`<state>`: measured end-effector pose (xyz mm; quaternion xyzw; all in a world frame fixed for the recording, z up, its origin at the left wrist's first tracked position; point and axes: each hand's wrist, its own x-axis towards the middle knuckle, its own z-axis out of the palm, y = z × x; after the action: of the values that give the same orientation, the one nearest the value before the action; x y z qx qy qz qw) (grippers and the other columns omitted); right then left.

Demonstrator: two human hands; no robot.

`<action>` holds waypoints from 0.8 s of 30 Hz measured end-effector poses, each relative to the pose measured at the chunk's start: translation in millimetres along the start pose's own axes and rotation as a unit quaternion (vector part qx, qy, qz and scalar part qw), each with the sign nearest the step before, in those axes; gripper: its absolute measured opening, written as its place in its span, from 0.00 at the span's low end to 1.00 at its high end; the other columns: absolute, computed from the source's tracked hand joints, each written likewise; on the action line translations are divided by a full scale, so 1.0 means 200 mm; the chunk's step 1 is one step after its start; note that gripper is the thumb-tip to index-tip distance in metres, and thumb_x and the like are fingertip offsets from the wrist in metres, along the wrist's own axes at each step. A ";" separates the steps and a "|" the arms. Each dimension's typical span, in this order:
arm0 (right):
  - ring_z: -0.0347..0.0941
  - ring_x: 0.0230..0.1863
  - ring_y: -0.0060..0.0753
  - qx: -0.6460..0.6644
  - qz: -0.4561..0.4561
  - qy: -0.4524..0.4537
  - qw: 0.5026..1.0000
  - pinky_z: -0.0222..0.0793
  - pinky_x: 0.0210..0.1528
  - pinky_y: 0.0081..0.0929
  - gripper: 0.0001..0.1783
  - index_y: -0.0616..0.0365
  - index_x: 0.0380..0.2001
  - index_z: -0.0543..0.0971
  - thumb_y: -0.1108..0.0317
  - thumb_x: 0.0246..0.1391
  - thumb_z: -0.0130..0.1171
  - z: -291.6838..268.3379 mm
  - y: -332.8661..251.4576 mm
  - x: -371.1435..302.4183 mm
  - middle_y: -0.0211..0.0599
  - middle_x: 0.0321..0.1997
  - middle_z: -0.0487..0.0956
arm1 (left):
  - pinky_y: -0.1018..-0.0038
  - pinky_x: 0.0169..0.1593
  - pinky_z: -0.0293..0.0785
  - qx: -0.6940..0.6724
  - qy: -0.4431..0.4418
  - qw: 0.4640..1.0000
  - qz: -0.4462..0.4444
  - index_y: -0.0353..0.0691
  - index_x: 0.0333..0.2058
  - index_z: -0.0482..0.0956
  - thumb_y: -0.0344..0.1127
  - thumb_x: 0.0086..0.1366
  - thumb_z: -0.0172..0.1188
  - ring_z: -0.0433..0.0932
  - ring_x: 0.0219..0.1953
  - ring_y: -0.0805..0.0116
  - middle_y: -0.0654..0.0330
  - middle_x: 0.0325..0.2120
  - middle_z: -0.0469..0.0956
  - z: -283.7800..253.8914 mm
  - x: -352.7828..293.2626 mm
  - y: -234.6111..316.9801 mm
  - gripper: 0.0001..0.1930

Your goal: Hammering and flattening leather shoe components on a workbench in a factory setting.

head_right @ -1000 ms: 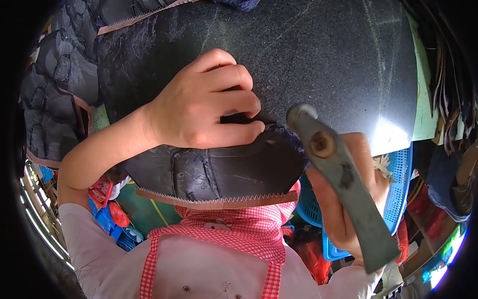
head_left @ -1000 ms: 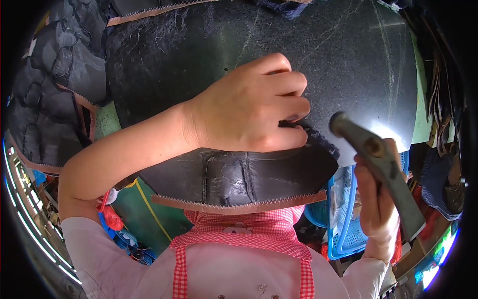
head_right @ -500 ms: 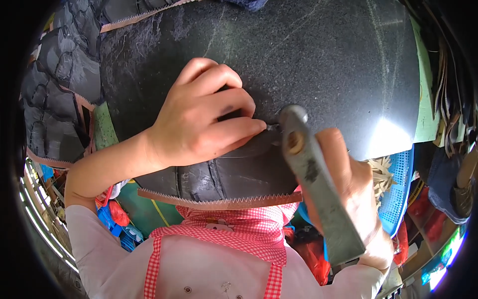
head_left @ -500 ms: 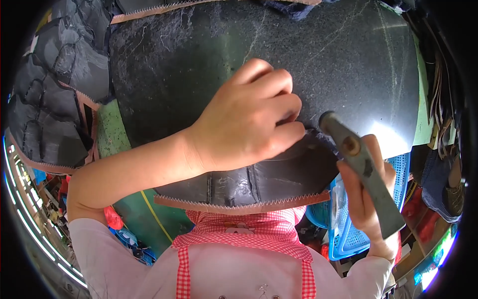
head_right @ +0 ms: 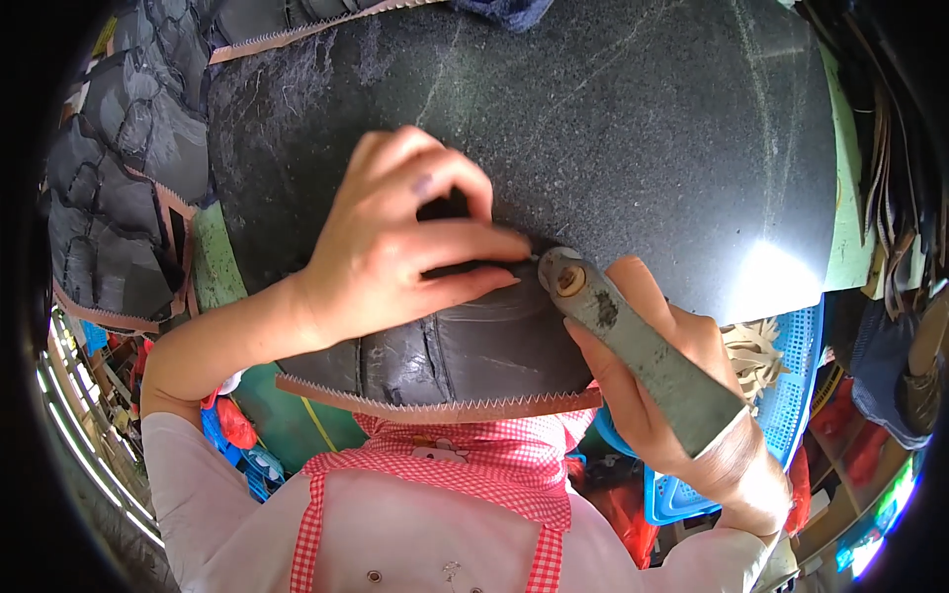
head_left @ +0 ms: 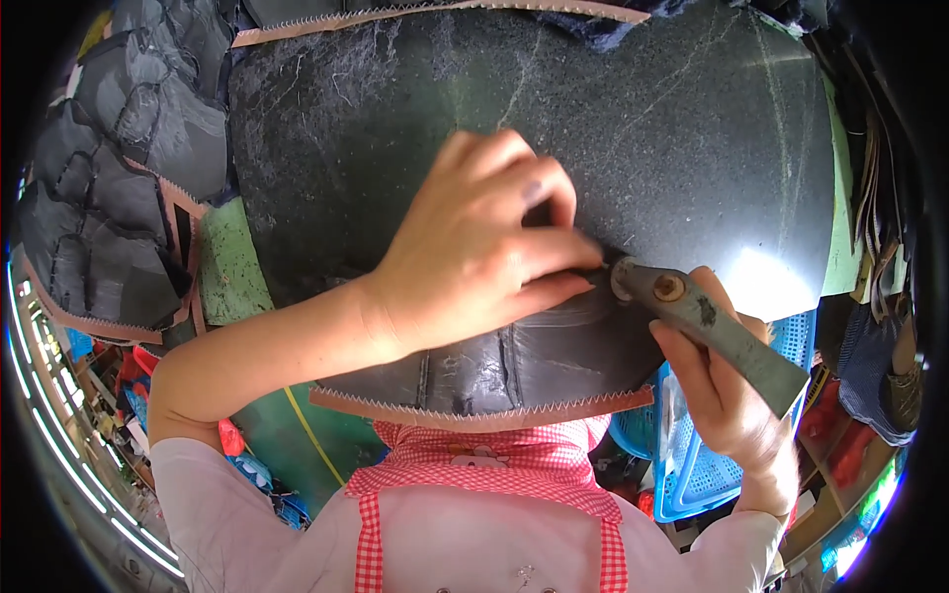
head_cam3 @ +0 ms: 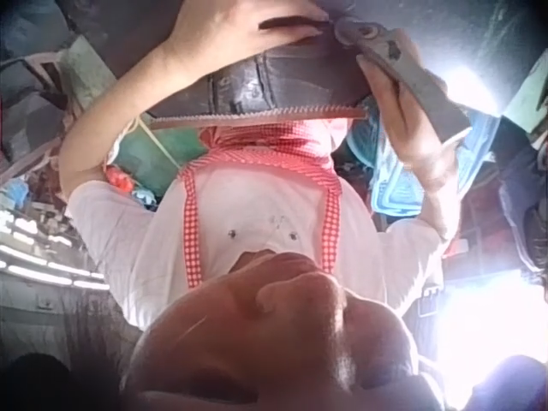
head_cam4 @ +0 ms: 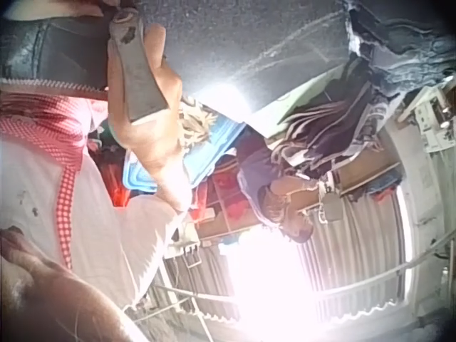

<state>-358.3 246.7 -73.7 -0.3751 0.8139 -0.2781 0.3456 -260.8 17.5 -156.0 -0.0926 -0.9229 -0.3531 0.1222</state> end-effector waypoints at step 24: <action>0.75 0.22 0.43 -0.196 -0.077 -0.023 0.977 0.67 0.25 0.35 0.08 0.67 0.44 0.78 0.75 0.63 0.60 0.03 -0.02 0.01 0.44 0.27 0.76 | 0.62 0.47 0.66 0.069 0.012 0.995 0.074 0.55 0.34 0.88 0.40 0.44 0.77 0.74 0.40 0.65 0.73 0.33 0.77 -0.02 -0.04 0.03 0.15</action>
<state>-353.8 242.0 -75.9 -0.5034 0.8131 -0.1301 0.2618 -251.0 18.7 -151.7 -0.1479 -0.9342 -0.2794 0.1655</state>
